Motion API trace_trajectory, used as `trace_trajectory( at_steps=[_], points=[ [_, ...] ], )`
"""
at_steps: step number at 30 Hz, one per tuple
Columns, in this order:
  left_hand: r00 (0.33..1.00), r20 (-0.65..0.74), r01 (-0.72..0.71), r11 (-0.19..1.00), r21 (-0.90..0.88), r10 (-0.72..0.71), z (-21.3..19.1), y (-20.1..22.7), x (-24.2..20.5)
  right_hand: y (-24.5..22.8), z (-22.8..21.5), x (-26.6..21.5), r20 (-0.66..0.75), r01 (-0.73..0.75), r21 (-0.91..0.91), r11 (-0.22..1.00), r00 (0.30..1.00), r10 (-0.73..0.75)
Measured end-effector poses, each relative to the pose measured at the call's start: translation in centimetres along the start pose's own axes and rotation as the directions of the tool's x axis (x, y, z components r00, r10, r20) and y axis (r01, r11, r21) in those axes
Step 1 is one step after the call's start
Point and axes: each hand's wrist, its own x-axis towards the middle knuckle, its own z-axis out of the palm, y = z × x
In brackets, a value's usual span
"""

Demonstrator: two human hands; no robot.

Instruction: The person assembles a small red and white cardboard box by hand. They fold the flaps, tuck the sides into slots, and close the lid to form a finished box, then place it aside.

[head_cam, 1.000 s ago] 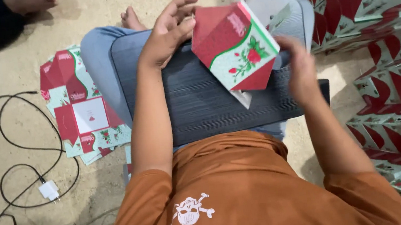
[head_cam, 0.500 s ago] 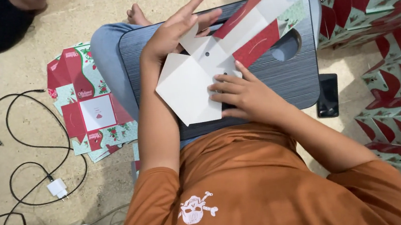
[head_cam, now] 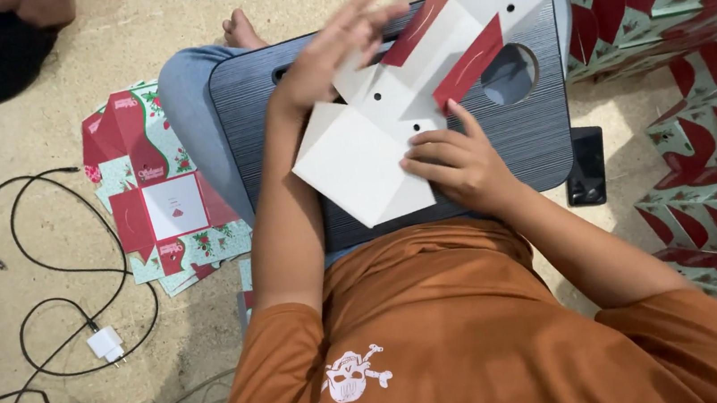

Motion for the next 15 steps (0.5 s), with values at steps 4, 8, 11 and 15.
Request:
trace_trajectory(
  at_steps=[4,8,11,15],
  points=[
    [0.978,-0.121,-0.179,0.982,-0.063,0.170,-0.1,0.2,-1.1,0.1,-2.0,0.7,-0.165,0.028,-0.087,0.996,0.985,-0.043],
    [0.981,-0.160,0.029,0.904,-0.426,-0.107,0.7,0.8,-0.6,0.9,-3.0,0.6,-0.305,0.063,-0.124,0.990,0.947,-0.099],
    [0.932,-0.166,0.155,0.766,-0.624,-0.324,2.0,0.9,0.1,1.2,-4.1,1.0,-0.369,0.096,-0.178,0.979,0.916,-0.157],
    [0.894,0.010,0.386,0.760,-0.523,-0.447,1.3,-3.3,0.5,1.1,-5.3,1.9,-0.259,0.169,-0.172,0.970,0.943,-0.210]
  ],
)
